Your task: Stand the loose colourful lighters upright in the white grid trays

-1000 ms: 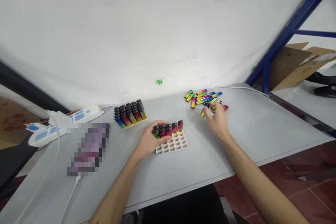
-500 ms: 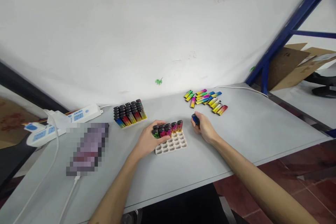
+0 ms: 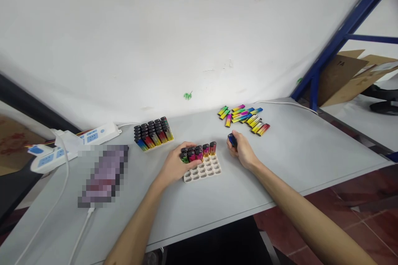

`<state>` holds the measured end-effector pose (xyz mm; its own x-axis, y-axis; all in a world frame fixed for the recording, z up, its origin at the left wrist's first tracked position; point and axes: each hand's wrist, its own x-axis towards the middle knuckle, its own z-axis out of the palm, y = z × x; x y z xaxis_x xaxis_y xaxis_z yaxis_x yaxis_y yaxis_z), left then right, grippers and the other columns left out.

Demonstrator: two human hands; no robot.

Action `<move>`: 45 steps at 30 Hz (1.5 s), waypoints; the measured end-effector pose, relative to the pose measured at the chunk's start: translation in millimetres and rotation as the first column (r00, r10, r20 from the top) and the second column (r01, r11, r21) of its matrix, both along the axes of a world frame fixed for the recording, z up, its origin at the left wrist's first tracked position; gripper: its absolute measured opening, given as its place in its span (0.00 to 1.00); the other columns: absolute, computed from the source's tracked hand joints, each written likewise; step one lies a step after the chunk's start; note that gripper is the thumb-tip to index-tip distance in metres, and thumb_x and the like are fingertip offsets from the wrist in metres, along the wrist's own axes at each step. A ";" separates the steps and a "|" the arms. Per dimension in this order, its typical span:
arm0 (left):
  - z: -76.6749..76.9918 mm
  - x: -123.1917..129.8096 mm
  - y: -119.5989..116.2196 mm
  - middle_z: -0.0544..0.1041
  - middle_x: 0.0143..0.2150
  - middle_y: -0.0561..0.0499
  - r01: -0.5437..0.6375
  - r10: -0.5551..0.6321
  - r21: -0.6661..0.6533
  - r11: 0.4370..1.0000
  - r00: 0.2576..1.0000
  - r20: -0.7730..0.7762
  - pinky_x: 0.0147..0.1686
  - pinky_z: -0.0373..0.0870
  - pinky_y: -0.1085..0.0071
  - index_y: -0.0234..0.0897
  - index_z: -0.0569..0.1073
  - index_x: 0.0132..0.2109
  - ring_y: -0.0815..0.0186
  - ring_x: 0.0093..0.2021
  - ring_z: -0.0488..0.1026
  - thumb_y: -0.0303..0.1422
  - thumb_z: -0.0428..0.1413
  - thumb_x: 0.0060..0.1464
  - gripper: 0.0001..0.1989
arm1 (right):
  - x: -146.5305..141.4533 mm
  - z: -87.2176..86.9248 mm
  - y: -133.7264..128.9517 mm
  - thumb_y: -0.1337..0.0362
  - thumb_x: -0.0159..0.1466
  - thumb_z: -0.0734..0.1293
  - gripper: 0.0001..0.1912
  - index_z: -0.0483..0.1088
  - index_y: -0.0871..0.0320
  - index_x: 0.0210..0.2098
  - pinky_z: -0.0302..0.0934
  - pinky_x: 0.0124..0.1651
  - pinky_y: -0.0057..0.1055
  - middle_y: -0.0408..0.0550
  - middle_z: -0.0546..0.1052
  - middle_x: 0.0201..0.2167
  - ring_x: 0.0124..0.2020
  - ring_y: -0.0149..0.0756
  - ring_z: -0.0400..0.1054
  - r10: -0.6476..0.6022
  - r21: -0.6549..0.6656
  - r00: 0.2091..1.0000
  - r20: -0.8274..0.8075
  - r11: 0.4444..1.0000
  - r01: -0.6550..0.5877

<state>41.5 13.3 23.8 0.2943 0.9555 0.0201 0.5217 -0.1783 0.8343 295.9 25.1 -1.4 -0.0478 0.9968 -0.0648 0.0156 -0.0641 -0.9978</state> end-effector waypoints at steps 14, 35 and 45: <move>1.8 1.0 -0.6 0.80 0.46 0.52 -0.006 0.006 0.011 1.000 1.000 -0.002 0.45 0.73 0.66 0.43 0.74 0.50 0.61 0.43 0.77 0.44 0.65 0.47 0.23 | -3.5 5.3 -4.0 0.46 0.68 0.52 0.27 0.60 0.55 0.20 0.43 0.21 0.30 0.39 0.55 0.12 0.14 0.29 0.47 -0.079 0.009 0.996 0.051 0.997 0.078; -5.6 -0.9 2.1 0.80 0.47 0.51 -0.008 0.008 0.041 0.999 1.000 -0.012 0.47 0.72 0.63 0.43 0.74 0.50 0.58 0.46 0.77 0.45 0.65 0.46 0.24 | -1.1 10.9 -11.3 0.54 0.57 0.75 0.15 0.73 0.56 0.36 0.63 0.36 0.31 0.44 0.77 0.30 0.31 0.33 0.69 0.167 0.185 0.985 -0.041 0.970 -0.157; -4.0 -0.9 2.2 0.79 0.46 0.53 0.017 -0.017 0.032 0.999 1.000 0.023 0.47 0.72 0.65 0.44 0.74 0.49 0.60 0.45 0.76 0.45 0.65 0.45 0.24 | -16.8 12.5 -24.5 0.54 0.60 0.73 0.11 0.78 0.53 0.36 0.66 0.34 0.35 0.48 0.80 0.34 0.29 0.37 0.71 0.074 0.413 0.932 0.356 0.882 -0.228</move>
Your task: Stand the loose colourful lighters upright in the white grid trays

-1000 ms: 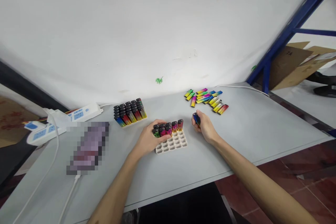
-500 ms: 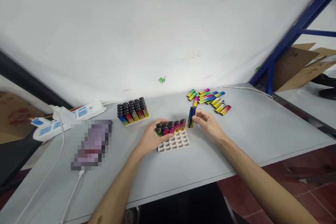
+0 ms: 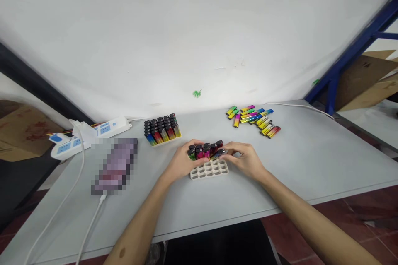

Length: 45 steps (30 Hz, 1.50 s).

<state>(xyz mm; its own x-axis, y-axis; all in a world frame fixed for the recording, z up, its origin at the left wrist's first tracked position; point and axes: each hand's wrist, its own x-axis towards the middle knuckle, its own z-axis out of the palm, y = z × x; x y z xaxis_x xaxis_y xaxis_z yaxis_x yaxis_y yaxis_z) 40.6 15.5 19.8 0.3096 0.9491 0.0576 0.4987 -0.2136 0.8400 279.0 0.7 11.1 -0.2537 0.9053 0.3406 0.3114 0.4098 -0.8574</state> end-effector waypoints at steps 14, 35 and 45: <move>0.7 -1.1 0.7 0.79 0.46 0.53 0.007 -0.007 -0.013 1.000 1.000 -0.028 0.47 0.71 0.66 0.44 0.74 0.49 0.60 0.45 0.76 0.43 0.66 0.46 0.23 | -3.3 -12.8 -3.7 0.52 0.65 0.68 0.12 0.77 0.52 0.30 0.59 0.31 0.32 0.46 0.79 0.29 0.25 0.34 0.67 -0.088 0.183 0.970 0.226 0.982 0.047; 9.5 0.2 -3.3 0.80 0.44 0.55 -0.016 0.013 -0.053 0.998 0.998 -0.065 0.42 0.71 0.69 0.44 0.74 0.48 0.62 0.42 0.76 0.44 0.64 0.47 0.21 | 48.0 -24.6 52.6 0.63 0.62 0.64 0.16 0.69 0.60 0.49 0.62 0.46 0.40 0.56 0.73 0.43 0.44 0.47 0.67 -0.523 0.152 0.672 0.524 0.834 0.530; 7.3 -0.3 -2.9 0.79 0.44 0.58 -0.026 0.022 -0.075 0.997 0.998 -0.062 0.41 0.70 0.70 0.46 0.73 0.49 0.64 0.42 0.76 0.45 0.64 0.48 0.21 | 39.8 -7.6 37.7 0.60 0.65 0.60 0.21 0.61 0.55 0.57 0.61 0.37 0.35 0.43 0.75 0.30 0.27 0.37 0.67 -0.352 -0.112 0.906 0.236 0.916 0.385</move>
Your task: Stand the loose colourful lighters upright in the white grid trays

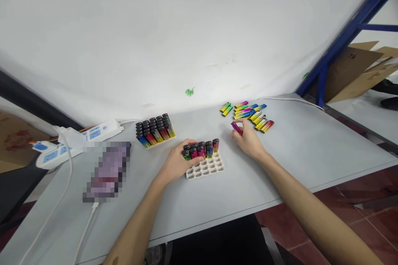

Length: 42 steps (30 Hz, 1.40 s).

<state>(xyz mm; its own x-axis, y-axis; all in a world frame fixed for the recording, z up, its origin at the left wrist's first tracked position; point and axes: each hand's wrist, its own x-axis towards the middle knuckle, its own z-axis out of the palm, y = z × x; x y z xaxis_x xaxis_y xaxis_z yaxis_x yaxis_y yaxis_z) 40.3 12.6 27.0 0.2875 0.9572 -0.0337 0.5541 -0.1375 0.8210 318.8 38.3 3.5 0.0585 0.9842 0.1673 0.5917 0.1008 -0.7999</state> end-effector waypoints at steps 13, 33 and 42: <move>1.2 -0.4 -0.5 0.80 0.44 0.57 0.003 -0.003 0.010 1.000 1.000 -0.002 0.43 0.71 0.69 0.45 0.73 0.49 0.63 0.44 0.76 0.45 0.64 0.48 0.22 | -7.8 8.7 -1.6 0.47 0.62 0.68 0.21 0.59 0.48 0.49 0.44 0.18 0.24 0.34 0.64 0.24 0.17 0.26 0.51 0.077 -0.110 0.783 -0.617 0.977 -0.183; 5.3 1.1 -1.5 0.81 0.44 0.54 0.000 0.000 0.021 1.000 1.000 -0.030 0.44 0.72 0.66 0.44 0.73 0.50 0.60 0.43 0.77 0.46 0.63 0.48 0.22 | -11.9 4.0 0.8 0.46 0.66 0.56 0.25 0.56 0.55 0.18 0.32 0.18 0.26 0.35 0.46 0.13 0.15 0.24 0.35 -0.092 -0.257 0.642 -0.761 0.952 -0.169; 4.9 1.5 -2.1 0.81 0.43 0.54 -0.002 0.003 0.038 0.999 0.999 -0.032 0.42 0.73 0.67 0.44 0.74 0.49 0.61 0.42 0.77 0.45 0.63 0.49 0.21 | -11.6 0.9 2.2 0.47 0.65 0.56 0.24 0.54 0.53 0.18 0.32 0.19 0.28 0.35 0.46 0.13 0.15 0.26 0.34 -0.076 -0.246 0.684 -0.725 0.957 -0.154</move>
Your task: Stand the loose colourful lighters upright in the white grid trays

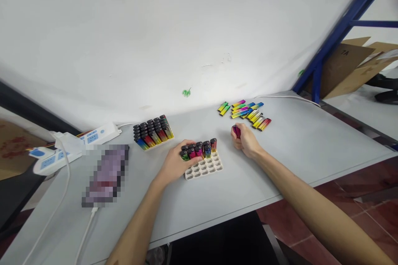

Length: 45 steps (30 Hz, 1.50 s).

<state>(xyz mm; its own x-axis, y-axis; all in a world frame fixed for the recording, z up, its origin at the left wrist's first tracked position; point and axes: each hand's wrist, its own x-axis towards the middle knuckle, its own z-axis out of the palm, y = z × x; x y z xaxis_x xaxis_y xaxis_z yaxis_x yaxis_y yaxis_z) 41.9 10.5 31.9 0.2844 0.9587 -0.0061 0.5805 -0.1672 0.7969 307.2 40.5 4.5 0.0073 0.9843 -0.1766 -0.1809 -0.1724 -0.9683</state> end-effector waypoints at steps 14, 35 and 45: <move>-3.8 -2.1 2.1 0.80 0.44 0.54 0.015 -0.015 -0.016 1.000 1.000 0.011 0.43 0.71 0.67 0.44 0.73 0.50 0.61 0.43 0.76 0.48 0.63 0.48 0.24 | 4.3 12.3 -7.5 0.49 0.61 0.70 0.17 0.71 0.58 0.32 0.62 0.37 0.31 0.46 0.74 0.31 0.32 0.35 0.68 0.230 0.136 0.973 0.021 0.963 -0.231; -0.6 -1.8 2.3 0.81 0.44 0.54 0.032 -0.032 -0.012 0.999 0.999 0.028 0.43 0.72 0.67 0.43 0.74 0.49 0.60 0.43 0.77 0.44 0.64 0.47 0.22 | -1.6 13.2 -14.5 0.56 0.52 0.78 0.16 0.72 0.58 0.33 0.65 0.39 0.34 0.45 0.79 0.31 0.33 0.35 0.73 0.365 0.179 0.908 0.207 0.898 -0.402; -5.3 -3.7 4.3 0.80 0.45 0.54 0.038 -0.038 0.004 0.999 0.999 0.005 0.44 0.72 0.68 0.44 0.74 0.51 0.61 0.44 0.77 0.46 0.63 0.48 0.23 | -5.7 7.6 -15.2 0.53 0.53 0.77 0.17 0.71 0.57 0.30 0.59 0.33 0.30 0.43 0.76 0.27 0.29 0.33 0.67 0.303 0.192 0.855 0.422 0.891 -0.411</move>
